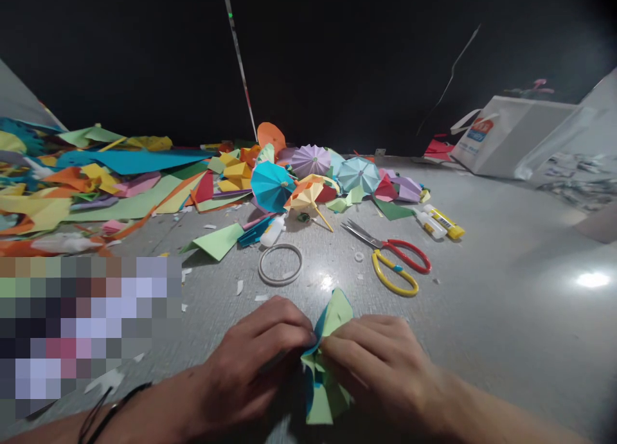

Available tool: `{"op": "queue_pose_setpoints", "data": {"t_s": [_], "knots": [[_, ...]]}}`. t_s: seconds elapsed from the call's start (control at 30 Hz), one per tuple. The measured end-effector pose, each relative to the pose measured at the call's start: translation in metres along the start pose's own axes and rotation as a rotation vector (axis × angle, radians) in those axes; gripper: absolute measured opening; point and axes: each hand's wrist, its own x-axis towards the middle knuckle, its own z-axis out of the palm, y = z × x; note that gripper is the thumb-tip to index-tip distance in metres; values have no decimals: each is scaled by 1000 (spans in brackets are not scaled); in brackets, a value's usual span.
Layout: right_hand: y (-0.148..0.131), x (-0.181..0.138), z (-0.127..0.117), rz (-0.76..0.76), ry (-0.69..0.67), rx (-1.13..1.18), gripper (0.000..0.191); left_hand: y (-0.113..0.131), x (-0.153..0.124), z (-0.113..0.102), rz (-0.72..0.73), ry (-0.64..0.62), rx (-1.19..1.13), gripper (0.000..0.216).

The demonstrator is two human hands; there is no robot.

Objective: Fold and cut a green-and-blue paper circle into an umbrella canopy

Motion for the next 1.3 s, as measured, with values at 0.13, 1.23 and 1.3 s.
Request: {"op": "queue_pose_setpoints", "data": {"t_s": [0.13,1.23,1.3], "knots": [[-1,0,0,6,-8,-2,25,1,0,1,-10,-43,34,14],[-2,1,-3,26,-22,-39,26,1,-5,3,5,-69,-14,30],[-2,2,-4,-1,-52,-38,31,2,-5,3,-1,-65,-20,28]]}}
